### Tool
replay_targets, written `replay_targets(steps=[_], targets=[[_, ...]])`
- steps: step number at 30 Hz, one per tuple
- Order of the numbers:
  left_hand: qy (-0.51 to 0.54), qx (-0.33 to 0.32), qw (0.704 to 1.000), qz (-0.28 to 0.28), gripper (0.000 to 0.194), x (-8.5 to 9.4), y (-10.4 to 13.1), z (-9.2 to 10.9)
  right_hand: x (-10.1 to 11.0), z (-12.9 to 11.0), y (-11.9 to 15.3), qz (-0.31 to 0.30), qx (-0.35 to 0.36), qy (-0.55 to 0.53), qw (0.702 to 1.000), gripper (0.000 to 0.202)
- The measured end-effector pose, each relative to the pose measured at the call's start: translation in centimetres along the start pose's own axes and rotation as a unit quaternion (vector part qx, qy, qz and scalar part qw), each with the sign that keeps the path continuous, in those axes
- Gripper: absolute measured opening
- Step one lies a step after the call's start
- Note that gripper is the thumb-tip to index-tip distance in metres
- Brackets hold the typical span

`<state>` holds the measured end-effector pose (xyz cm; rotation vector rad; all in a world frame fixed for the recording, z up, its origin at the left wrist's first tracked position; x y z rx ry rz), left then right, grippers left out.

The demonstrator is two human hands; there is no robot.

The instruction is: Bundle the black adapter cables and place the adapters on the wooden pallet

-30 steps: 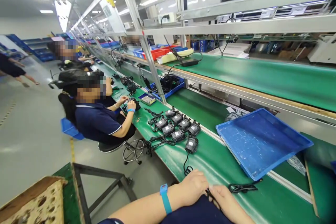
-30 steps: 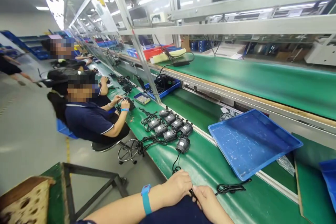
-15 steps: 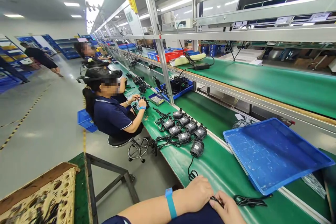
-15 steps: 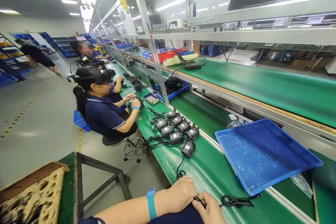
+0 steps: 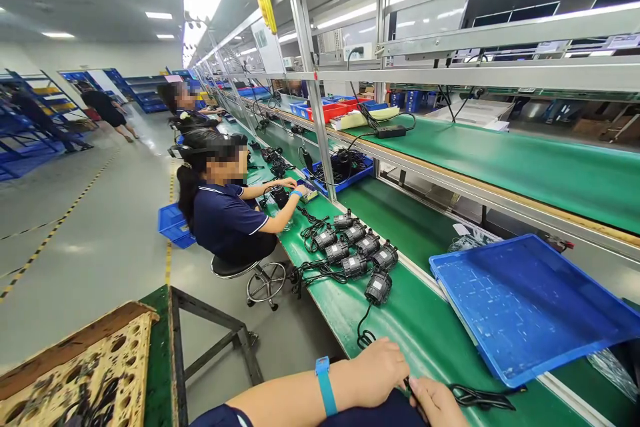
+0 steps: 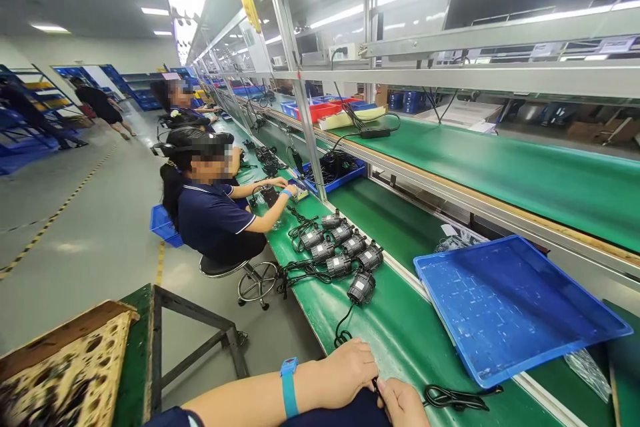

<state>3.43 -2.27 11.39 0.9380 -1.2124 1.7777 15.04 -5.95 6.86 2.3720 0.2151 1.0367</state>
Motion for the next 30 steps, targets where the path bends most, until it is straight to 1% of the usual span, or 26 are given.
replay_targets(steps=[1, 2, 3, 5, 6, 7, 8, 10, 11, 12, 13, 16, 17, 18, 23, 27, 30], targets=[[-0.001, -0.002, 1.000, 0.008, 0.022, 0.1, 0.0, 0.0, -0.2, 0.1, -0.1, -0.016, -0.006, -0.010, 1.000, 0.086], [-0.003, -0.002, 1.000, 0.016, 0.022, 0.1, -0.1, -0.1, -0.1, 0.0, -0.1, -0.017, -0.003, -0.021, 1.000, 0.085], [-0.005, -0.001, 1.000, 0.021, 0.023, 0.1, -0.1, -0.2, 0.2, -0.2, -0.2, -0.002, 0.008, -0.029, 1.000, 0.083], [-0.010, 0.005, 1.000, 0.027, 0.024, 0.0, 0.0, -0.4, 1.3, -0.8, -0.2, 0.054, 0.040, -0.035, 0.997, 0.079], [-0.012, 0.007, 0.999, 0.030, 0.024, -0.1, 0.0, -0.5, 1.6, -1.0, -0.2, 0.072, 0.049, -0.038, 0.995, 0.078], [-0.015, 0.008, 0.999, 0.033, 0.024, -0.1, 0.0, -0.5, 1.6, -1.0, -0.2, 0.070, 0.046, -0.042, 0.996, 0.078], [-0.017, 0.005, 0.999, 0.037, 0.025, -0.1, 0.0, -0.5, 1.2, -0.9, -0.3, 0.048, 0.034, -0.047, 0.997, 0.079], [-0.022, -0.004, 0.999, 0.045, 0.025, 0.0, 0.1, -0.4, 0.1, -0.6, -0.5, -0.018, 0.001, -0.057, 0.998, 0.083], [-0.024, -0.008, 0.998, 0.049, 0.025, 0.0, 0.1, -0.3, -0.3, -0.5, -0.5, -0.041, -0.009, -0.060, 0.997, 0.085], [-0.025, -0.010, 0.998, 0.051, 0.025, 0.1, 0.1, -0.3, -0.3, -0.7, -0.4, -0.044, -0.010, -0.059, 0.997, 0.085], [-0.026, -0.008, 0.998, 0.053, 0.024, 0.1, 0.2, -0.3, 0.0, -1.0, -0.4, -0.025, 0.000, -0.057, 0.998, 0.085], [-0.021, -0.002, 0.998, 0.057, 0.021, 0.0, 0.3, -0.5, 1.4, -1.9, -0.2, 0.062, 0.044, -0.048, 0.996, 0.081], [-0.018, -0.002, 0.998, 0.060, 0.021, 0.0, 0.3, -0.5, 1.6, -1.9, -0.2, 0.074, 0.049, -0.052, 0.995, 0.081], [-0.016, -0.002, 0.998, 0.064, 0.020, 0.0, 0.4, -0.5, 1.5, -1.8, -0.2, 0.070, 0.046, -0.061, 0.995, 0.080], [-0.035, -0.014, 0.995, 0.093, 0.022, 0.2, 0.7, -0.3, -0.2, -0.7, -0.4, -0.043, -0.017, -0.151, 0.987, 0.081], [-0.056, -0.028, 0.989, 0.131, 0.022, 0.2, 0.9, -0.1, -0.5, -0.9, 0.0, -0.084, -0.043, -0.201, 0.975, 0.080], [-0.067, -0.021, 0.987, 0.148, 0.025, 0.0, 0.7, -0.4, -0.8, -0.7, 0.1, -0.114, -0.104, -0.252, 0.955, 0.076]])
Point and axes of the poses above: each hand's wrist, its own y-axis away from the middle knuckle, its own x-axis out of the back of the hand, z = x × y, the point moved 8 cm from there along -y, towards the middle knuckle, and after that the axes turned 7 degrees about -x, right-handed, at the moved point
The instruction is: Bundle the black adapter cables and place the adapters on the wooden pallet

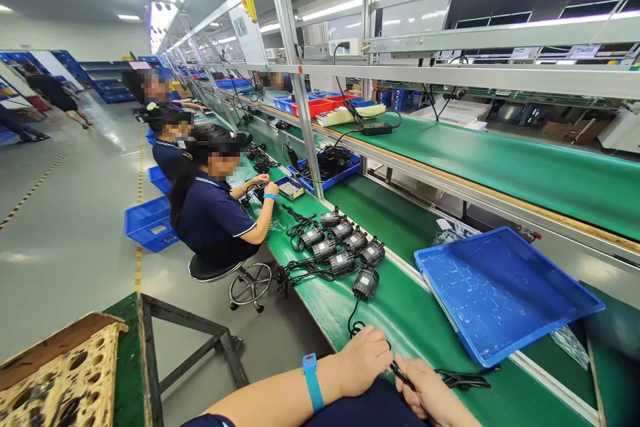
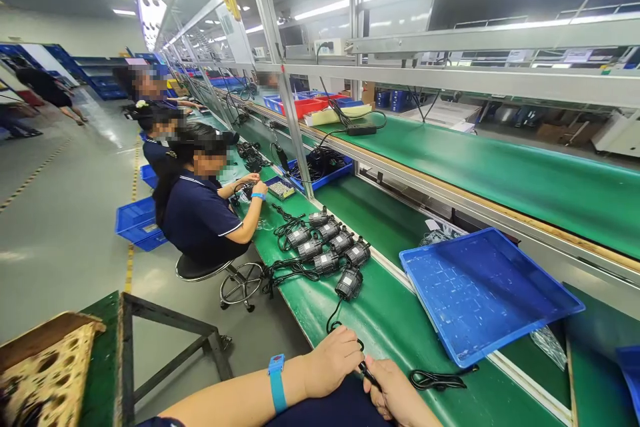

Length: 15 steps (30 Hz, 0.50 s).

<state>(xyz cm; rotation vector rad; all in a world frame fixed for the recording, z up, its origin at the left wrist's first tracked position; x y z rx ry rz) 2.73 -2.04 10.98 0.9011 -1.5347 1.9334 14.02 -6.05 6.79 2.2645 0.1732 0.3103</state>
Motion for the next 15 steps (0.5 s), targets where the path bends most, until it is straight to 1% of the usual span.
replay_targets(steps=[3, 5, 6, 7, 8, 9, 10, 11, 13, 14, 15], targets=[[0.024, 0.046, 0.997, 0.049, 0.024, 0.8, 0.2, -1.0, -0.2, -0.9, 0.1, -0.009, -0.045, -0.075, 0.996, 0.068], [0.065, 0.117, 0.986, 0.102, 0.023, 1.8, 1.1, -2.2, -0.2, -2.5, 0.3, 0.001, -0.058, -0.141, 0.988, 0.060], [0.092, 0.171, 0.972, 0.131, 0.029, 2.2, 1.8, -3.0, -0.2, -3.6, 0.3, 0.006, -0.059, -0.182, 0.981, 0.054], [0.127, 0.231, 0.951, 0.160, 0.038, 2.4, 2.8, -3.8, -0.3, -4.9, 0.4, 0.011, -0.057, -0.225, 0.973, 0.049], [0.174, 0.289, 0.924, 0.181, 0.047, 2.3, 3.8, -4.4, -0.5, -6.2, 0.4, 0.012, -0.051, -0.267, 0.962, 0.044], [0.233, 0.336, 0.892, 0.191, 0.055, 1.8, 4.6, -4.9, -0.8, -7.7, 0.3, 0.010, -0.040, -0.303, 0.952, 0.039], [0.302, 0.365, 0.861, 0.186, 0.066, 1.0, 5.0, -5.0, -1.3, -9.2, 0.1, 0.007, -0.026, -0.333, 0.943, 0.036], [0.373, 0.370, 0.834, 0.167, 0.081, 0.0, 4.8, -4.7, -1.8, -10.5, -0.1, 0.003, -0.013, -0.353, 0.936, 0.033], [0.487, 0.343, 0.793, 0.128, 0.108, -1.3, 3.5, -3.8, -3.2, -12.8, -0.9, 0.002, 0.005, -0.365, 0.931, 0.030], [0.524, 0.334, 0.774, 0.125, 0.113, -1.6, 2.8, -3.6, -4.0, -13.6, -1.3, 0.003, 0.011, -0.362, 0.932, 0.030], [0.545, 0.338, 0.755, 0.137, 0.110, -1.6, 2.4, -3.8, -4.6, -14.3, -1.9, 0.005, 0.017, -0.354, 0.935, 0.029]])
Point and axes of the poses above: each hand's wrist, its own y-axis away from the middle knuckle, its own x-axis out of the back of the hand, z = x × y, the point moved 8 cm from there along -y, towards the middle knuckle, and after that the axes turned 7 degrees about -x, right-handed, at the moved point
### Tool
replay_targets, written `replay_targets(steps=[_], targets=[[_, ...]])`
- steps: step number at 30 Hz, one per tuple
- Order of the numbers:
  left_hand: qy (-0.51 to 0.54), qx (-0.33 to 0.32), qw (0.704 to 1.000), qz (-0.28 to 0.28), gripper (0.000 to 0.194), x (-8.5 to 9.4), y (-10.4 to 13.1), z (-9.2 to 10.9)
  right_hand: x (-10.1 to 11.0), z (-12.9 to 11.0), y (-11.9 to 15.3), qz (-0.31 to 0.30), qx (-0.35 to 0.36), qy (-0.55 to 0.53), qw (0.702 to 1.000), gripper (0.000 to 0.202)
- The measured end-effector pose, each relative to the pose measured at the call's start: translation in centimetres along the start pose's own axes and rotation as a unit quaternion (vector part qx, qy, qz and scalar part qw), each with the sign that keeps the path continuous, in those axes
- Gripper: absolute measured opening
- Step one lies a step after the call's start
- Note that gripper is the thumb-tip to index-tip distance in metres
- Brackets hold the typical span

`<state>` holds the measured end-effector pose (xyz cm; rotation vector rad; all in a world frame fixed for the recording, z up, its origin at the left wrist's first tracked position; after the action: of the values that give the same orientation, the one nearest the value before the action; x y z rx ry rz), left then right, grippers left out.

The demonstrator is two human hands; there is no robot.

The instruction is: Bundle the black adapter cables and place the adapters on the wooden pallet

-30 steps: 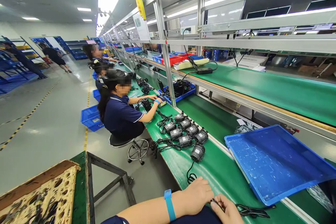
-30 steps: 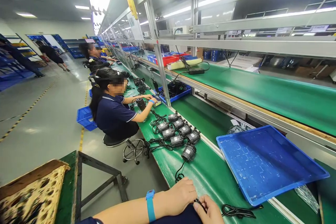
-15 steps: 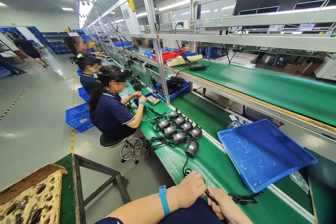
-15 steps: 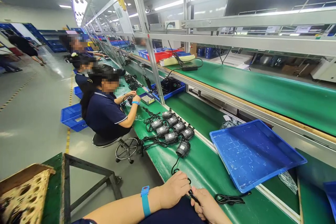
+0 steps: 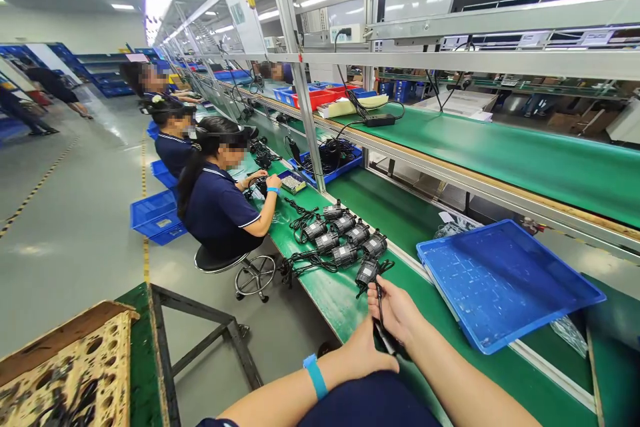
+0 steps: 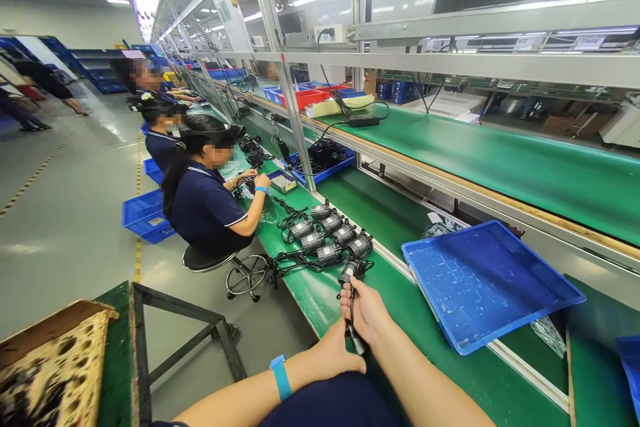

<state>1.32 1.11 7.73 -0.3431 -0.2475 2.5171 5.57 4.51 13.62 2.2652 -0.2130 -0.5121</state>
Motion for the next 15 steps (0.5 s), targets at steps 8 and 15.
replay_targets(steps=[8, 15], targets=[[0.105, 0.085, 0.976, 0.169, 0.059, 4.5, 2.5, -0.4, 0.5, -3.4, -5.1, 0.030, 0.092, 0.325, 0.941, 0.031], [0.237, 0.132, 0.892, 0.361, 0.063, 11.4, 9.3, 2.4, 5.7, -4.2, -10.7, 0.304, 0.120, 0.488, 0.809, 0.085]])
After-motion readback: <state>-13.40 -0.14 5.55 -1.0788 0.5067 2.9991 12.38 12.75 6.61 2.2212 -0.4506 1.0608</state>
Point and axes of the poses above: each hand's wrist, its own y-axis away from the middle knuckle, its own x-axis out of the back of the hand, z = x × y, the point moved 8 cm from there along -y, towards the middle knuckle, and after that the axes turned 7 degrees about -x, right-handed, at the moved point
